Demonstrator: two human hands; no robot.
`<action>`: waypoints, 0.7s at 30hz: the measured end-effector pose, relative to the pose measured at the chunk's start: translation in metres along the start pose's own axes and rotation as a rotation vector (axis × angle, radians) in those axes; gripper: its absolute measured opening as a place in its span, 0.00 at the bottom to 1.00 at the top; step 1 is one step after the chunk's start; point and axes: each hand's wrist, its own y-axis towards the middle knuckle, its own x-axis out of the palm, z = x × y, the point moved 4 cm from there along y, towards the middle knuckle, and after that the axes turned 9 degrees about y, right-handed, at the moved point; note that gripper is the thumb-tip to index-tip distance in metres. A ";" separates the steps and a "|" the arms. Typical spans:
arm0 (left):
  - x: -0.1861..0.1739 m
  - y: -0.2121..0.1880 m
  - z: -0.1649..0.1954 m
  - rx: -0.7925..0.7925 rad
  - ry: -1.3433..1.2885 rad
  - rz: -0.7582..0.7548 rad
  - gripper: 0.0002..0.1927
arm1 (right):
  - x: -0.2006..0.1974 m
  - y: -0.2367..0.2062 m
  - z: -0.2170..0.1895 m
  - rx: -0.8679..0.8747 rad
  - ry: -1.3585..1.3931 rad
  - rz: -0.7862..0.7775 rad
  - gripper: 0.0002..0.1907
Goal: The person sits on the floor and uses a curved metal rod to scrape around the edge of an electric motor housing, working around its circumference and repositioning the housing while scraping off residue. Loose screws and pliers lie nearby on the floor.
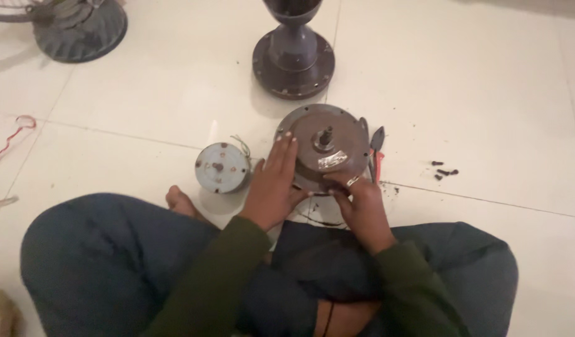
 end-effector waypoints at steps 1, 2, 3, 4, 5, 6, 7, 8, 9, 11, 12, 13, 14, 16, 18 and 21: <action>0.007 -0.003 -0.003 -0.058 -0.017 -0.066 0.56 | 0.003 -0.001 0.002 0.018 0.025 0.001 0.17; 0.011 -0.006 -0.003 -0.068 -0.006 -0.069 0.56 | 0.005 -0.002 0.005 0.074 -0.018 0.020 0.18; 0.014 -0.009 -0.004 -0.076 0.010 -0.070 0.57 | 0.006 -0.002 0.008 0.124 -0.059 0.042 0.20; 0.015 -0.011 -0.005 -0.079 0.025 -0.069 0.58 | 0.006 -0.002 0.010 0.174 -0.104 0.067 0.22; 0.016 -0.013 -0.006 -0.082 0.023 -0.066 0.58 | 0.006 -0.004 0.008 0.128 -0.118 0.079 0.24; 0.016 -0.014 -0.006 -0.086 0.019 -0.066 0.58 | 0.005 -0.005 0.005 0.084 -0.131 0.091 0.26; 0.016 -0.015 -0.006 -0.086 0.016 -0.063 0.58 | 0.003 -0.006 0.003 0.037 -0.145 0.105 0.28; 0.015 -0.015 -0.007 -0.088 0.007 -0.064 0.58 | 0.005 -0.006 0.003 0.060 -0.109 0.053 0.25; 0.014 -0.014 -0.007 -0.089 0.001 -0.064 0.58 | 0.005 -0.006 0.004 0.079 -0.070 0.003 0.23; 0.013 -0.013 -0.008 -0.099 0.001 -0.074 0.57 | 0.007 -0.005 0.005 0.107 0.031 -0.044 0.20; 0.013 -0.013 -0.008 -0.109 -0.003 -0.080 0.57 | 0.008 -0.004 0.006 0.117 0.083 -0.042 0.19; 0.014 -0.014 -0.008 -0.118 -0.009 -0.084 0.57 | 0.008 -0.003 0.007 0.126 0.132 -0.041 0.19; 0.014 -0.014 -0.007 -0.109 -0.013 -0.065 0.57 | 0.008 -0.002 0.009 0.164 0.076 -0.023 0.19; 0.013 -0.016 -0.006 -0.093 -0.022 -0.032 0.57 | 0.007 -0.002 0.011 0.246 -0.034 0.010 0.21; 0.013 -0.017 -0.006 -0.095 -0.021 -0.031 0.56 | 0.007 -0.002 0.010 0.254 -0.051 0.003 0.24; 0.013 -0.015 -0.010 -0.133 -0.034 -0.082 0.57 | 0.007 -0.002 0.004 0.164 0.028 -0.054 0.25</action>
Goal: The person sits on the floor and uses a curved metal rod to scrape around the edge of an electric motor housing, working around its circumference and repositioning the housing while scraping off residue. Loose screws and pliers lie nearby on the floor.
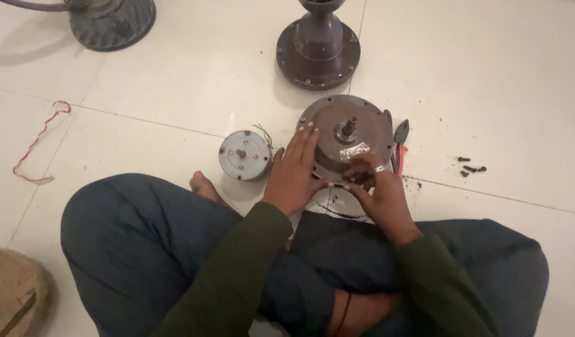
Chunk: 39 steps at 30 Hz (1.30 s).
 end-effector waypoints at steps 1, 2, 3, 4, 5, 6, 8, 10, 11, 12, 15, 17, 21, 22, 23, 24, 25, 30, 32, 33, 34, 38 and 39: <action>0.001 0.001 0.000 -0.020 -0.010 -0.030 0.57 | 0.000 0.000 -0.002 -0.041 0.038 -0.032 0.25; -0.001 0.000 0.001 -0.010 -0.011 -0.004 0.57 | 0.000 -0.001 -0.003 -0.042 0.015 -0.003 0.24; -0.002 0.000 0.002 0.001 -0.017 0.019 0.57 | -0.001 -0.001 -0.002 -0.037 -0.010 0.026 0.23; -0.002 0.000 0.004 0.017 -0.023 0.047 0.57 | -0.003 -0.001 -0.002 -0.038 -0.040 0.059 0.22; -0.002 0.001 0.005 0.015 -0.029 0.048 0.57 | -0.004 -0.001 0.001 0.011 -0.078 0.081 0.24; -0.001 0.000 0.005 0.008 -0.033 0.047 0.57 | -0.005 -0.001 0.004 0.061 -0.114 0.098 0.26; -0.001 0.000 0.004 -0.003 -0.037 0.043 0.56 | -0.005 -0.002 0.007 0.064 -0.098 0.071 0.28; -0.001 -0.001 0.002 -0.010 -0.037 0.035 0.56 | -0.002 -0.003 0.007 -0.026 0.005 -0.016 0.29; -0.002 -0.001 0.001 -0.005 -0.032 0.047 0.56 | -0.002 -0.004 0.008 -0.041 0.053 -0.015 0.24; -0.002 -0.002 0.002 0.004 -0.031 0.056 0.56 | 0.000 -0.004 0.009 -0.052 0.099 -0.010 0.19; -0.002 -0.001 0.004 0.030 -0.028 0.100 0.56 | -0.001 -0.005 0.014 0.022 -0.102 0.067 0.17; -0.001 -0.002 0.005 0.026 -0.030 0.107 0.56 | -0.003 -0.005 0.015 0.058 -0.171 0.081 0.20; -0.001 0.002 -0.003 0.018 -0.041 0.082 0.55 | -0.001 0.001 0.015 0.046 -0.028 0.026 0.20; 0.000 0.001 -0.003 0.011 -0.051 0.065 0.55 | 0.001 0.001 0.016 0.065 -0.008 0.007 0.18; 0.000 -0.001 -0.004 0.013 -0.038 0.075 0.55 | 0.002 0.001 0.015 0.040 -0.023 0.026 0.18; 0.001 -0.002 -0.002 0.015 -0.029 0.085 0.55 | 0.003 0.000 0.015 0.017 -0.041 0.046 0.17; 0.002 -0.003 -0.001 0.025 -0.020 0.097 0.55 | 0.003 -0.001 0.014 -0.009 -0.061 0.072 0.17; 0.003 0.000 -0.001 0.015 -0.050 0.105 0.56 | -0.002 -0.003 0.018 0.007 -0.136 0.086 0.20; 0.001 0.002 -0.002 0.017 -0.054 0.099 0.56 | -0.002 -0.002 0.015 -0.061 -0.014 0.043 0.17; 0.001 0.001 -0.002 0.019 -0.048 0.096 0.56 | -0.001 -0.003 0.014 -0.076 0.052 0.027 0.13; 0.000 0.002 -0.001 0.026 -0.044 0.100 0.56 | -0.001 -0.002 0.012 -0.097 0.114 0.016 0.10; 0.000 0.001 0.002 0.022 -0.050 0.107 0.56 | -0.003 -0.002 0.012 0.058 -0.189 0.124 0.17; 0.000 0.000 0.002 0.020 -0.045 0.097 0.56 | -0.003 -0.004 0.010 0.048 -0.174 0.122 0.17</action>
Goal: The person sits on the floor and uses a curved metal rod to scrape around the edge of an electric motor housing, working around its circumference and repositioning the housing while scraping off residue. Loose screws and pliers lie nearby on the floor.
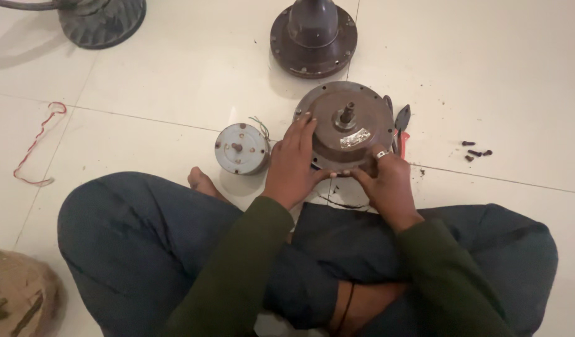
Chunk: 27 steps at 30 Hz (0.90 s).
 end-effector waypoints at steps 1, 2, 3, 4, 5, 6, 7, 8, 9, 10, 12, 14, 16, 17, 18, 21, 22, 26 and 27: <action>0.000 0.002 0.000 0.003 0.002 0.000 0.56 | -0.002 0.002 -0.001 -0.017 0.010 0.002 0.18; 0.000 0.003 -0.001 0.006 0.000 0.011 0.56 | -0.002 0.003 -0.002 -0.044 0.043 -0.019 0.17; 0.000 0.003 -0.001 0.008 -0.001 0.014 0.57 | -0.003 0.003 -0.003 -0.063 0.077 -0.042 0.16; 0.000 0.003 -0.002 0.010 -0.001 0.014 0.58 | -0.003 0.003 -0.004 -0.080 0.115 -0.063 0.16; 0.001 0.003 -0.003 0.003 -0.003 0.006 0.57 | -0.002 0.003 -0.004 -0.070 0.135 -0.088 0.15; 0.002 0.003 -0.004 -0.004 -0.005 -0.003 0.57 | 0.000 0.003 -0.004 -0.060 0.155 -0.113 0.14; 0.003 0.002 -0.005 -0.012 -0.008 -0.010 0.57 | 0.002 0.002 -0.004 -0.052 0.175 -0.139 0.13; 0.003 0.001 -0.004 -0.004 -0.008 -0.005 0.57 | 0.002 0.001 -0.004 -0.050 0.159 -0.113 0.13; 0.003 0.001 -0.004 0.006 -0.005 0.003 0.57 | 0.003 0.001 -0.005 -0.050 0.145 -0.084 0.13; 0.003 0.000 -0.003 0.013 -0.005 0.010 0.57 | 0.004 0.000 -0.006 -0.049 0.129 -0.059 0.13; 0.002 -0.001 -0.002 0.022 -0.010 0.035 0.56 | 0.003 -0.001 -0.009 -0.092 0.089 -0.044 0.19; 0.000 0.001 -0.001 0.025 -0.023 0.047 0.56 | 0.000 -0.001 -0.010 -0.109 0.056 -0.058 0.24; -0.002 0.002 -0.002 0.010 -0.031 0.040 0.56 | -0.001 -0.001 -0.009 -0.095 0.043 -0.113 0.26; -0.002 0.002 -0.002 0.019 -0.024 0.037 0.56 | -0.002 -0.001 -0.009 -0.108 0.127 -0.106 0.23; -0.003 0.003 -0.002 0.029 -0.017 0.034 0.56 | -0.004 -0.001 -0.010 -0.121 0.210 -0.099 0.20; -0.002 0.001 -0.001 0.024 -0.007 0.026 0.56 | -0.005 -0.002 -0.007 -0.066 0.117 -0.045 0.16; -0.002 0.002 -0.001 0.027 -0.004 0.039 0.56 | -0.006 -0.001 -0.006 -0.048 0.022 -0.015 0.16; -0.002 0.001 -0.003 0.021 -0.022 0.027 0.57 | -0.007 -0.001 -0.010 -0.044 -0.057 -0.016 0.16; -0.002 0.002 -0.004 0.035 -0.019 0.032 0.57 | -0.007 0.000 -0.013 -0.092 0.075 -0.025 0.16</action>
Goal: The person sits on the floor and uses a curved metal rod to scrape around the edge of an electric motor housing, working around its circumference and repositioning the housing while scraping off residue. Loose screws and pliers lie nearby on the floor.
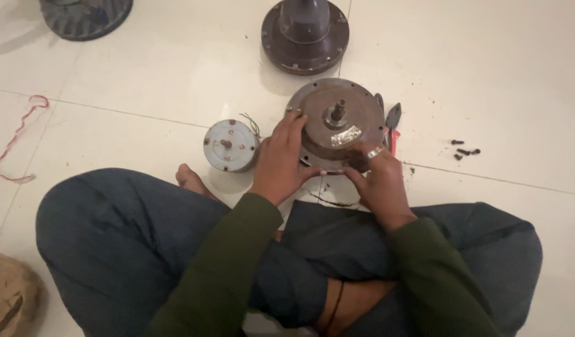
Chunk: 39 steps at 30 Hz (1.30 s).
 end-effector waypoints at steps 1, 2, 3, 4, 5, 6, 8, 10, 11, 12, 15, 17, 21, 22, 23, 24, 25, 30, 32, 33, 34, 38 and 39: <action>0.000 0.001 -0.001 0.015 0.002 0.003 0.57 | 0.000 0.001 -0.002 -0.047 0.132 -0.003 0.17; 0.000 0.001 -0.002 0.009 0.006 0.007 0.57 | -0.001 0.001 -0.005 -0.127 0.062 -0.014 0.15; 0.001 0.002 -0.003 0.002 0.004 0.010 0.56 | -0.001 0.001 -0.008 -0.203 -0.012 -0.025 0.14; 0.003 0.001 -0.003 -0.005 -0.004 0.011 0.56 | -0.001 0.000 -0.010 -0.274 -0.092 -0.039 0.12; 0.004 0.000 -0.002 -0.006 -0.008 0.009 0.56 | -0.001 -0.001 -0.008 -0.223 -0.069 -0.043 0.10; 0.005 -0.001 -0.002 -0.005 -0.007 0.008 0.56 | 0.000 -0.001 -0.005 -0.173 -0.041 -0.045 0.09; 0.004 -0.003 -0.001 0.004 -0.005 0.016 0.56 | 0.001 -0.003 -0.003 -0.125 -0.037 -0.027 0.08; 0.002 -0.004 0.000 0.016 -0.005 0.033 0.56 | 0.004 -0.003 -0.006 -0.127 -0.083 0.008 0.10; 0.000 -0.004 0.001 0.015 -0.014 0.039 0.56 | 0.005 -0.002 -0.007 -0.103 -0.165 -0.009 0.11; -0.001 -0.004 0.002 0.014 -0.021 0.043 0.55 | 0.006 -0.001 -0.008 -0.077 -0.244 -0.024 0.12; -0.004 -0.003 0.002 0.013 -0.032 0.049 0.56 | 0.002 -0.001 -0.012 -0.029 -0.145 -0.059 0.13; -0.005 0.002 0.000 0.033 -0.026 0.064 0.56 | -0.001 0.002 -0.013 -0.067 -0.027 -0.083 0.14; 0.004 -0.002 -0.003 0.013 -0.015 0.045 0.57 | 0.001 -0.003 -0.006 -0.129 0.043 -0.106 0.12; 0.005 -0.001 -0.005 0.001 -0.008 0.043 0.57 | 0.002 -0.001 -0.003 -0.137 0.047 -0.090 0.11; 0.006 -0.001 -0.004 0.008 -0.014 0.050 0.57 | 0.003 0.000 0.001 -0.122 0.006 -0.075 0.10; 0.006 -0.002 -0.004 0.012 -0.018 0.057 0.56 | 0.004 0.000 0.002 -0.106 -0.032 -0.064 0.10; 0.006 -0.003 -0.003 0.012 -0.023 0.059 0.56 | 0.005 0.000 0.003 -0.086 -0.067 -0.056 0.10; 0.000 -0.002 0.001 -0.020 -0.005 0.012 0.57 | 0.002 0.002 -0.011 -0.029 -0.122 -0.047 0.21; -0.003 0.001 0.002 -0.006 -0.004 0.021 0.57 | -0.001 0.002 -0.019 -0.103 -0.094 -0.056 0.21; -0.003 0.002 0.001 0.001 -0.012 0.027 0.57 | -0.004 0.002 -0.019 -0.112 -0.067 -0.069 0.22; -0.002 0.001 0.002 0.003 -0.024 0.027 0.56 | -0.006 0.000 -0.019 -0.113 -0.042 -0.087 0.22; 0.004 -0.001 -0.002 -0.027 -0.011 0.005 0.56 | -0.006 -0.004 -0.005 -0.114 -0.001 -0.093 0.15; 0.004 -0.001 -0.002 -0.015 -0.013 0.009 0.56 | -0.004 -0.004 -0.002 -0.139 -0.035 -0.094 0.14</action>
